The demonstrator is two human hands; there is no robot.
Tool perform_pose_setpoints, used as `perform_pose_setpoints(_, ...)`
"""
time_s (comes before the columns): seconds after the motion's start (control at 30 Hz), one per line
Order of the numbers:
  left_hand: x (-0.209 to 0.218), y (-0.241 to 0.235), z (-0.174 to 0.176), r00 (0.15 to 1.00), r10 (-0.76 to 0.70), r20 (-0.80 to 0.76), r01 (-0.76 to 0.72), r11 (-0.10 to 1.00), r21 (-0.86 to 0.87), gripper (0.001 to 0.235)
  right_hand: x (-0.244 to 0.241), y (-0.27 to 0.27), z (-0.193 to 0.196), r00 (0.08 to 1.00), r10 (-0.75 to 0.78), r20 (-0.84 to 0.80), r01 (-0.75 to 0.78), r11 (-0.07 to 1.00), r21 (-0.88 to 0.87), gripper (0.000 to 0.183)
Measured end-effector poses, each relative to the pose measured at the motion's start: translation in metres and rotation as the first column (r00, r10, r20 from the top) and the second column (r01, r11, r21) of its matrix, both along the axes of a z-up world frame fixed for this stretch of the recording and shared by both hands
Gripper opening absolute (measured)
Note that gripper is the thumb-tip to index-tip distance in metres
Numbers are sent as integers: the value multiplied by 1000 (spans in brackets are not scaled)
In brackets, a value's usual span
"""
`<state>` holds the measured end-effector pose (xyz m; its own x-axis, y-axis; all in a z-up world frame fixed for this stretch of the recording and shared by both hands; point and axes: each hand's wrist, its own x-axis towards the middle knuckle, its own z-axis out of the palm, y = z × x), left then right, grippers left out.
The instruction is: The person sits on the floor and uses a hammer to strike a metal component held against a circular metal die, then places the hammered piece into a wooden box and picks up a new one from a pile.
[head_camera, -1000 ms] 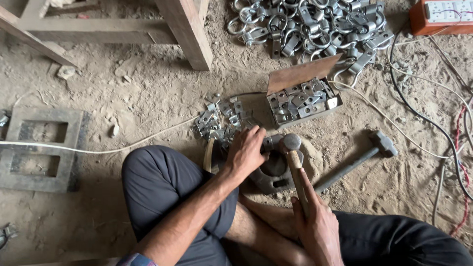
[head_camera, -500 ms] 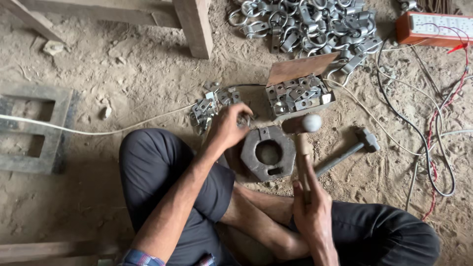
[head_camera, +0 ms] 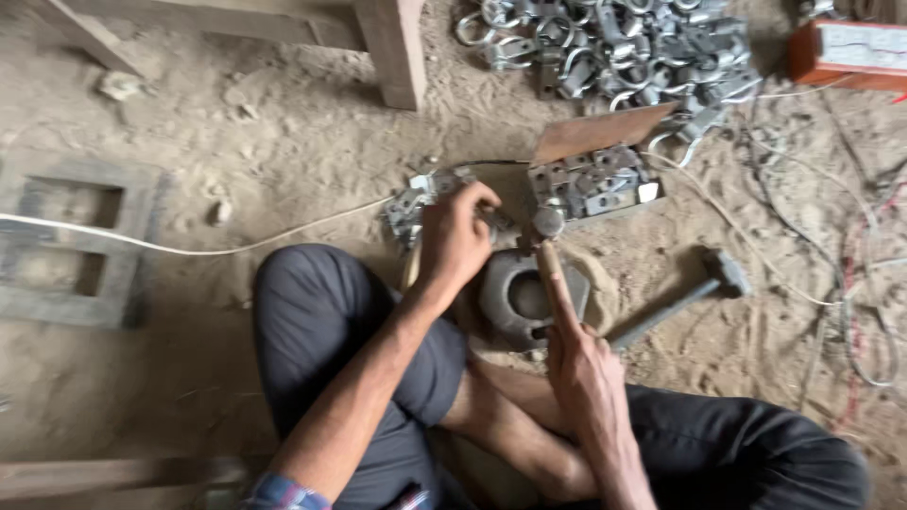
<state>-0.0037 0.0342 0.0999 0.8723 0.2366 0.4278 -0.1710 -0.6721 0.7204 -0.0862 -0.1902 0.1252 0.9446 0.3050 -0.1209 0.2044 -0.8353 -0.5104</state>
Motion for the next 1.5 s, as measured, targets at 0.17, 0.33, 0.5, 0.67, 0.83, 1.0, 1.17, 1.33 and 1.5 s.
perform_pose_setpoints(0.17, -5, -26, -41, 854, -122, -506, 208, 971, 117, 46, -4, -1, 0, 1000, -25, -11, 26, 993, 115, 70)
perform_pose_setpoints(0.33, -1, -37, -75, 961, -86, -264, 138, 973, 187, 52, -5, -4, -4, 994, -80, -75, 84, 995, 53, 70)
perform_pose_setpoints(0.5, 2, -36, -74, 955, -95, -280, 159, 964, 213, 50, -4, -9, 1, 997, -55, -58, 60, 995, 81, 75)
perform_pose_setpoints(0.67, 2, -33, -67, 924, -119, -364, 202, 959, 200, 41, -1, -11, 3, 989, -56, -135, 67, 995, 79, 78)
perform_pose_setpoints(0.83, 8, -35, -86, 944, -100, -314, 175, 960, 219, 43, -2, -20, 0, 996, -60, -72, 68, 991, 116, 72)
perform_pose_setpoints(1.0, 6, -31, -90, 945, -93, -314, 176, 953, 246, 42, -9, -34, -4, 986, -130, -109, 134, 991, 29, 74)
perform_pose_setpoints(1.17, -9, -32, -65, 981, -107, -161, 157, 926, 344, 71, -20, -51, -16, 976, -141, -166, 131, 989, -72, 79)
perform_pose_setpoints(1.33, -7, -40, -51, 924, -214, -317, 307, 908, 283, 68, -20, -56, -27, 972, -119, -201, 109, 992, -57, 81)
perform_pose_setpoints(1.5, -6, -41, -60, 929, -210, -306, 305, 901, 308, 55, -18, -58, -23, 969, -117, -215, 117, 993, -12, 80)
